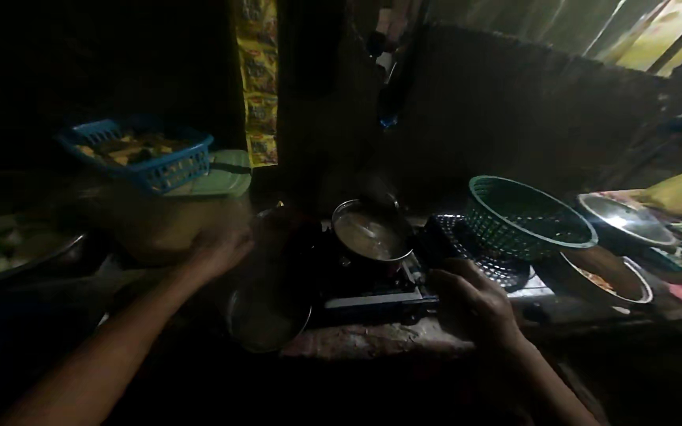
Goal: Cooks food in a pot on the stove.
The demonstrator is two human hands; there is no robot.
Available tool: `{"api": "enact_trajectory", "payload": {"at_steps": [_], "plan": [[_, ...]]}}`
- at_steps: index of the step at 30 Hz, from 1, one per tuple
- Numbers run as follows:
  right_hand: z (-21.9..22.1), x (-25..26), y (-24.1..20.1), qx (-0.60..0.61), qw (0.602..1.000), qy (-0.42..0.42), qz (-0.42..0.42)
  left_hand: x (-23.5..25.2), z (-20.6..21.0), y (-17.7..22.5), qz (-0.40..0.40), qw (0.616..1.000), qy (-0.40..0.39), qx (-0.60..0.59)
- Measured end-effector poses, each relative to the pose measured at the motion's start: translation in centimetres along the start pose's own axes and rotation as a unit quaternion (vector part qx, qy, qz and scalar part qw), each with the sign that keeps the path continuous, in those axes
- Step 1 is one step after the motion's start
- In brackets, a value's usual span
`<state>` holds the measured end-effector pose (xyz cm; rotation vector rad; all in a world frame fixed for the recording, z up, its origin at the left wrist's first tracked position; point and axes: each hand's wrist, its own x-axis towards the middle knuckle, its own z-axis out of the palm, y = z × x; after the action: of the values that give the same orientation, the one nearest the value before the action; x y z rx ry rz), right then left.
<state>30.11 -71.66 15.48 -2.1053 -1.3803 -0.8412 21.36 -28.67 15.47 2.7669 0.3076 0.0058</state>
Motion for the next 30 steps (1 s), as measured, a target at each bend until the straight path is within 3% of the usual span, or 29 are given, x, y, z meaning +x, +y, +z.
{"api": "enact_trajectory", "payload": {"at_steps": [8,14,19,21,23,26,30], "plan": [[3.7,0.2,5.6,-0.087,0.986,-0.120,-0.071,11.7,2.9,3.0,0.009,0.997,-0.059,0.046],[5.5,0.6,6.4,-0.108,0.973,-0.168,-0.118,15.5,4.3,4.1,0.005,0.991,-0.106,0.077],[5.4,1.7,7.0,-0.092,0.978,-0.148,-0.114,17.4,4.8,4.4,-0.011,0.983,-0.153,0.102],[4.0,2.6,7.4,-0.044,0.986,-0.152,-0.051,17.9,4.9,4.5,-0.014,0.980,-0.166,0.111],[2.2,4.3,8.1,0.023,0.982,-0.173,0.068,18.2,4.8,4.6,-0.025,0.977,-0.170,0.130],[-0.5,7.9,10.4,0.113,0.926,-0.238,0.272,18.7,4.9,4.5,-0.052,0.969,-0.189,0.153],[-1.3,10.6,14.7,0.238,0.863,-0.190,0.404,18.8,4.8,4.0,-0.064,0.966,-0.204,0.145]]}}
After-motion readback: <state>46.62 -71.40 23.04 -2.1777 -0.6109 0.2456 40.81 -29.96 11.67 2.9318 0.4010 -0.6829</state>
